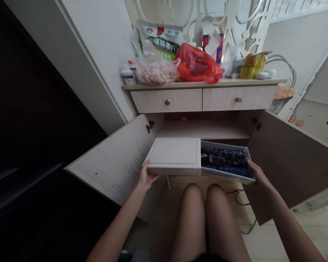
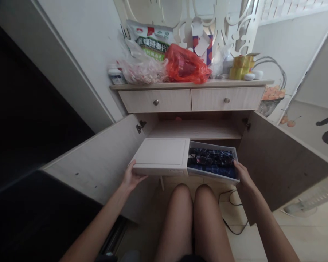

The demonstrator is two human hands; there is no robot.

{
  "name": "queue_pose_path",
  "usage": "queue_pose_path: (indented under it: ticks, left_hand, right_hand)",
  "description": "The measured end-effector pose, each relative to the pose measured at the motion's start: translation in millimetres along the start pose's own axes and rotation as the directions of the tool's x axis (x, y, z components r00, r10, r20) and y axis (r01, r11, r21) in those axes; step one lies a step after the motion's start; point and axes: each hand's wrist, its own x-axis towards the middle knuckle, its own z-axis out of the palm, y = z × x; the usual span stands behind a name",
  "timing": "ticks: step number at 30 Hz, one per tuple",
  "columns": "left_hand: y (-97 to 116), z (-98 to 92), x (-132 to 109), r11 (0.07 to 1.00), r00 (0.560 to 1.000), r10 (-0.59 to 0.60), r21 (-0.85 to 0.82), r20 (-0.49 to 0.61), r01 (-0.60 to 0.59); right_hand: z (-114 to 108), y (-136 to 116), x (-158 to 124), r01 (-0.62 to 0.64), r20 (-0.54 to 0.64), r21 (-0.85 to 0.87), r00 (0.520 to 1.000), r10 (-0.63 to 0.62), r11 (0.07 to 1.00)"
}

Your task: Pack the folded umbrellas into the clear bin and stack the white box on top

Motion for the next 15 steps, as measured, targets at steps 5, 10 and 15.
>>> queue_pose_path:
  ticks: [5, 10, 15]
  left_hand:
    - [-4.0, 1.1, -3.8, 0.999, 0.999, 0.042, 0.020, 0.001, -0.042]
    - [-17.2, 5.6, -7.8, 0.999, 1.000, 0.028, 0.018, 0.011, -0.028]
    - [-41.2, 22.9, -15.4, 1.000, 0.999, -0.016, 0.006, 0.044, 0.016]
  right_hand:
    - [-6.0, -2.5, 4.4, -0.005, 0.028, -0.003, 1.000, 0.005, 1.000]
    - [-6.2, 9.0, 7.6, -0.047, 0.082, 0.040, 0.996, 0.043, 0.998]
    - [14.0, 26.2, 15.5, -0.057, 0.112, -0.006, 0.992, 0.057, 0.998]
